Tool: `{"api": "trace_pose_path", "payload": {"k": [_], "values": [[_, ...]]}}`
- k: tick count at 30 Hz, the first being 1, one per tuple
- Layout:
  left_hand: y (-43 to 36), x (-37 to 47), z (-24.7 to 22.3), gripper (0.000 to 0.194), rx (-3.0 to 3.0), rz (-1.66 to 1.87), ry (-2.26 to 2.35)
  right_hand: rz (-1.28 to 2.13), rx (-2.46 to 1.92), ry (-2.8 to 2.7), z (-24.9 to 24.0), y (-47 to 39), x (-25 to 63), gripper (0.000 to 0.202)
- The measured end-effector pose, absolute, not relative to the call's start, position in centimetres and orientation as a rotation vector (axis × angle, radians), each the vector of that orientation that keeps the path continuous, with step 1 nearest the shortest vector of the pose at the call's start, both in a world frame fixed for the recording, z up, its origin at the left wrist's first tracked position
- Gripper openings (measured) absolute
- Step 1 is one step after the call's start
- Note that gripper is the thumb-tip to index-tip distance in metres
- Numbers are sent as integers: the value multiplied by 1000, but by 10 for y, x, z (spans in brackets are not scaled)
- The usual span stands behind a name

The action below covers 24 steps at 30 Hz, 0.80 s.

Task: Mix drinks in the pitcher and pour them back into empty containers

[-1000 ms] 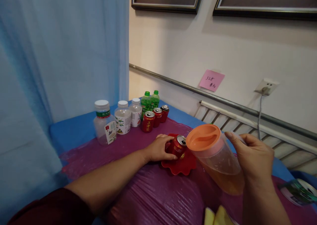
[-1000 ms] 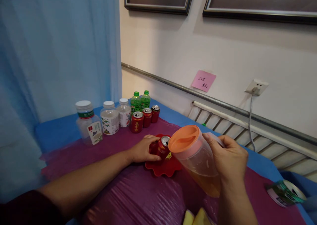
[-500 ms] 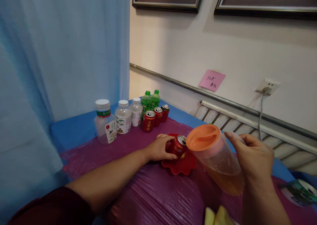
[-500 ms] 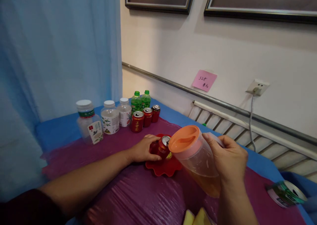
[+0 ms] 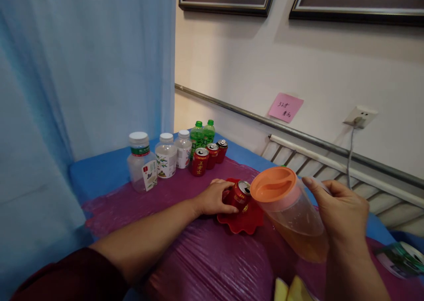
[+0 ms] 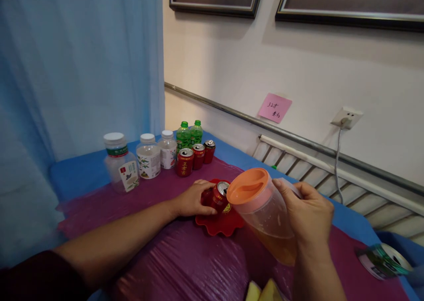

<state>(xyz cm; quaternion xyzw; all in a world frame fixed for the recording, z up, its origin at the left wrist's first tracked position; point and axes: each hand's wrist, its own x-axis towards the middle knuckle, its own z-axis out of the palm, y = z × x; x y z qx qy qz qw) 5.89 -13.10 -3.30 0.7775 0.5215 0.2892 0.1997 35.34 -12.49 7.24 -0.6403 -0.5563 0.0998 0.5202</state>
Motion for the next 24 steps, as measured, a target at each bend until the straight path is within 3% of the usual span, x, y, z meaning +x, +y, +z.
{"api": "trace_pose_path", "payload": {"k": [24], "values": [[-129, 58, -35, 79, 2198, 800, 1455, 223, -1542, -1340, 72, -124, 356, 49]]}}
